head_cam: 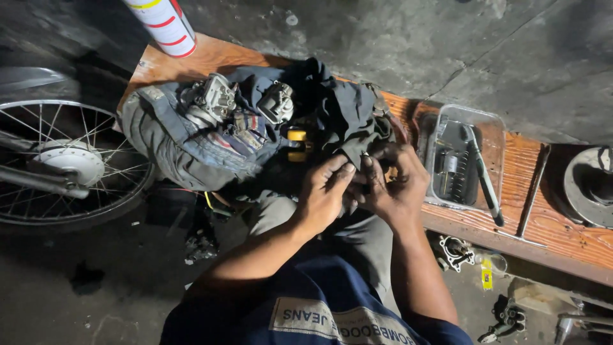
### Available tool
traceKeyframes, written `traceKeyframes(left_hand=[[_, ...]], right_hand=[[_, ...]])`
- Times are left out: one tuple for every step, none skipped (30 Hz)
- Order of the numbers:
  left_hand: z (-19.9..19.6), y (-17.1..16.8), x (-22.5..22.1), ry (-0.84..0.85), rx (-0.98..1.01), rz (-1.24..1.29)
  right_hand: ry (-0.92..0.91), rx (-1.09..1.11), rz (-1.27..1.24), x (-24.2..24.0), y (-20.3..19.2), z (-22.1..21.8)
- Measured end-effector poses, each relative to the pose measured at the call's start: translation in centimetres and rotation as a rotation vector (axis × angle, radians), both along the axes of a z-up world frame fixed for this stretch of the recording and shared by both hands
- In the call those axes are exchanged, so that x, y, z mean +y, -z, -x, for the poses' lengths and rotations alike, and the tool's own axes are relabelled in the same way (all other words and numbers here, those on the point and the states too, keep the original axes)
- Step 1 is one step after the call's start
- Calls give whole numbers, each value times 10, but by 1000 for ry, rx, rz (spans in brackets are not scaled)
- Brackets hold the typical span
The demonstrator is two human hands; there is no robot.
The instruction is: Disassembling and cleaning a motorcycle carburetor, focusing on the float and needle valve assembly.
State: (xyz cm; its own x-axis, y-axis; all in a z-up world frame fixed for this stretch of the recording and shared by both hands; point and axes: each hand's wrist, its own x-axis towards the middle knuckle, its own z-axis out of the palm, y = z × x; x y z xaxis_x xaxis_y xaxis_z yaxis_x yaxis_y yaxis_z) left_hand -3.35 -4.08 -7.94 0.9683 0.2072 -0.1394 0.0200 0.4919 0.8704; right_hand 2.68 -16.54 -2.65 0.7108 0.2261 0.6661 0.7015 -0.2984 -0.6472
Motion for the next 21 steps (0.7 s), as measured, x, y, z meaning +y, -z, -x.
traceKeyframes(left_hand=[[-1,-6,0,2,-2,-1],[-1,-11,0,-18,6,-32],[-1,-16,0,-39,17,-61],[-5,-10,0,-38,17,-62],[-7,-4,-1,-58,28,-42],[-10,3,-2,-78,40,-22],[-12,3,-3,-75,39,-23],[-13,4,-3,-84,51,2],[-14,4,-4,-93,66,28],[-14,6,-7,-90,68,27],[-16,8,-9,-119,86,12],[-18,10,-11,-148,104,-3],[-17,4,-13,-147,104,-4],[-16,-2,-15,-239,140,-105],[-14,-7,-17,-334,177,-205],[-10,-28,-18,-336,178,-205],[-7,-49,-19,-319,200,-253],[-4,-71,-19,-302,221,-301],[-3,-35,-16,-300,219,-302],[-3,0,-12,-327,-46,-780],[-4,35,-7,-336,-330,-1254]], right_hand=[[2,-2,-1,2,-5,1],[6,-15,6,4,-10,3],[10,-26,14,6,-14,5],[11,-26,13,6,-16,6],[13,-30,37,6,-18,8],[15,-34,60,7,-20,10],[18,-34,59,6,-26,13],[25,-42,108,6,-32,17],[32,-47,158,6,-38,21],[34,-45,158,5,-36,22],[71,-131,193,6,-34,21],[107,-217,227,6,-33,20],[108,-217,226,6,-34,21],[77,-229,235,5,-36,23],[44,-241,244,5,-37,25],[42,-241,244,4,-34,26],[41,-240,249,4,-32,27],[39,-240,253,4,-30,27],[41,-242,253,4,-29,31],[48,-198,210,5,-28,34],[55,-159,163,5,-27,35]])
